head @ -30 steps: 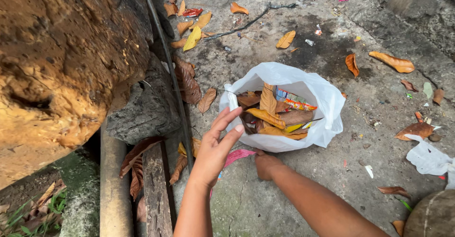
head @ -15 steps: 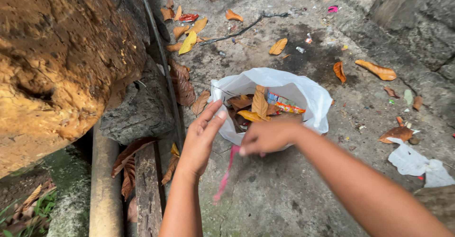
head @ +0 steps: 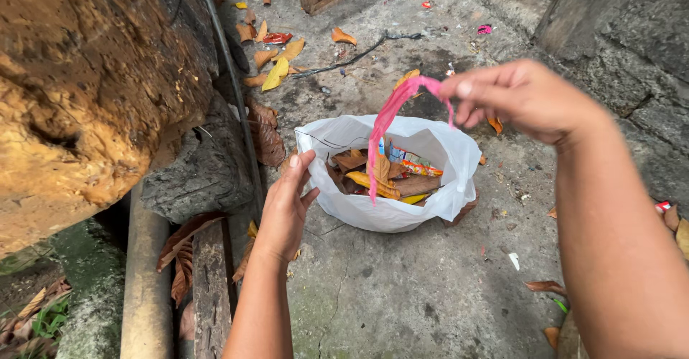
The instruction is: The person picks up dry leaves, wrappers, and debris from the ground by hand and places them into a white plastic bag.
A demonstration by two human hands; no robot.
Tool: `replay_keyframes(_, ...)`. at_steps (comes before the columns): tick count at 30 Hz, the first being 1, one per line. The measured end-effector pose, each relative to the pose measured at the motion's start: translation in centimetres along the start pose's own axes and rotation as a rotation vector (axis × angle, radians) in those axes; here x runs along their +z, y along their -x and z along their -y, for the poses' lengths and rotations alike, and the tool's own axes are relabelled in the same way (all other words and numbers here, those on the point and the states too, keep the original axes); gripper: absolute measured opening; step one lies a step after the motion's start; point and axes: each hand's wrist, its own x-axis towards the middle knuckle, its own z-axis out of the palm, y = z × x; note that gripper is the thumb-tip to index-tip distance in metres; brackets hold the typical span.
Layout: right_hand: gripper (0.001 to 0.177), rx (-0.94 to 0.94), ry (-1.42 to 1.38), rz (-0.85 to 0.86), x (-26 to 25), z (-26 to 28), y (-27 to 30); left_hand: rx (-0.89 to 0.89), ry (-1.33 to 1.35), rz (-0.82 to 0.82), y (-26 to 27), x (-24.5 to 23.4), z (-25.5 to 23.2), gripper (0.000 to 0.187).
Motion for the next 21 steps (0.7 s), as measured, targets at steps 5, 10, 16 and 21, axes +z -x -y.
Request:
replay_keyframes(5, 0.043, 0.347, 0.379, 0.216, 1.7, -8.0, -2.6, -0.034, 0.028, 0.028, 0.1, 0.7, -0.4, 0.084)
replay_keyframes(10, 0.034, 0.373, 0.308, -0.092, -0.6, -13.8, -3.2, -0.028, 0.025, 0.033, 0.2, 0.9, -0.1, 0.084)
replay_keyframes(16, 0.022, 0.591, -0.018, -0.389, -2.7, -24.4, -2.6, 0.029, -0.018, 0.055, 0.2, 0.9, 0.6, 0.079)
replay_keyframes(21, 0.017, 0.785, -0.173, -0.414, -1.3, -36.5, -1.2, 0.042, -0.089, 0.111, 0.1, 2.5, 1.7, 0.076)
